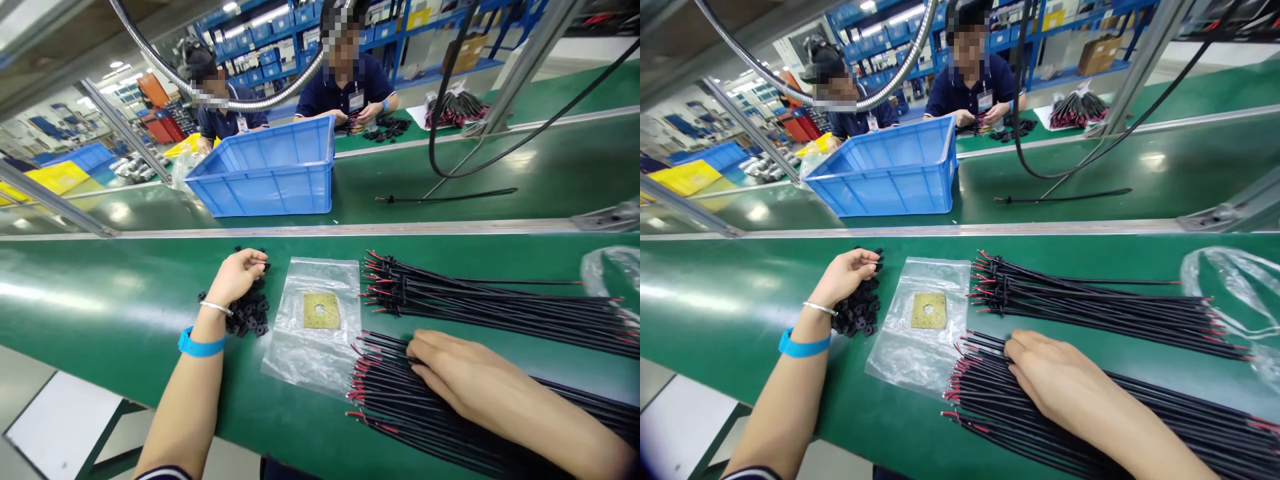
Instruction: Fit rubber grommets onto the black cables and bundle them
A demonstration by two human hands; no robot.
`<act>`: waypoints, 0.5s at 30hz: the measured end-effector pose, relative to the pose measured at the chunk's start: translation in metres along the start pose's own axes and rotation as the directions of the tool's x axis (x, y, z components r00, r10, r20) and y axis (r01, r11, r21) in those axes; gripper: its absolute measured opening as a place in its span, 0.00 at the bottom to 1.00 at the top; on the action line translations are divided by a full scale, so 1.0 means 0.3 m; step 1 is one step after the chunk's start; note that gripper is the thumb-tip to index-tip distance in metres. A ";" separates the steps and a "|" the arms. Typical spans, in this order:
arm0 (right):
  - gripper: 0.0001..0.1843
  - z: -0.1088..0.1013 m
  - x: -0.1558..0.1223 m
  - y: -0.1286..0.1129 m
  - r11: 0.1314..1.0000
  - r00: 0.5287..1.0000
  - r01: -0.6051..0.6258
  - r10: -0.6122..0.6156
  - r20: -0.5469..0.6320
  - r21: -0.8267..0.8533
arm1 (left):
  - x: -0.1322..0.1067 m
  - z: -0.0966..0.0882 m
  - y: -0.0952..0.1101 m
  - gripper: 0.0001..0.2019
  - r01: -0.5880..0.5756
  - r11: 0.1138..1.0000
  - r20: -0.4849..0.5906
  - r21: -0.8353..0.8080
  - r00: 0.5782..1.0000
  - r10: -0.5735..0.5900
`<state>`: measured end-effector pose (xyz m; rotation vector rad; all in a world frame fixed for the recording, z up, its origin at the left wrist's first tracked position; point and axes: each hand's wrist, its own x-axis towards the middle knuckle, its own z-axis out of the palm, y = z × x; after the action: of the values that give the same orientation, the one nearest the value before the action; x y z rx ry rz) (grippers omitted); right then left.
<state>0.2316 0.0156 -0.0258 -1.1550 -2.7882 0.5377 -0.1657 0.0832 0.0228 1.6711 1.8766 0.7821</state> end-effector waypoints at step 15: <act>0.06 -0.032 0.006 -0.019 1.000 0.999 -0.007 0.007 0.042 -0.004 | -0.177 0.289 0.194 0.12 -0.634 0.739 0.353 0.228 0.761 0.544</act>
<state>0.2284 0.0161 -0.0150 -1.1686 -2.8218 0.5644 -0.0577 0.0426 0.0024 2.5249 1.3262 0.4284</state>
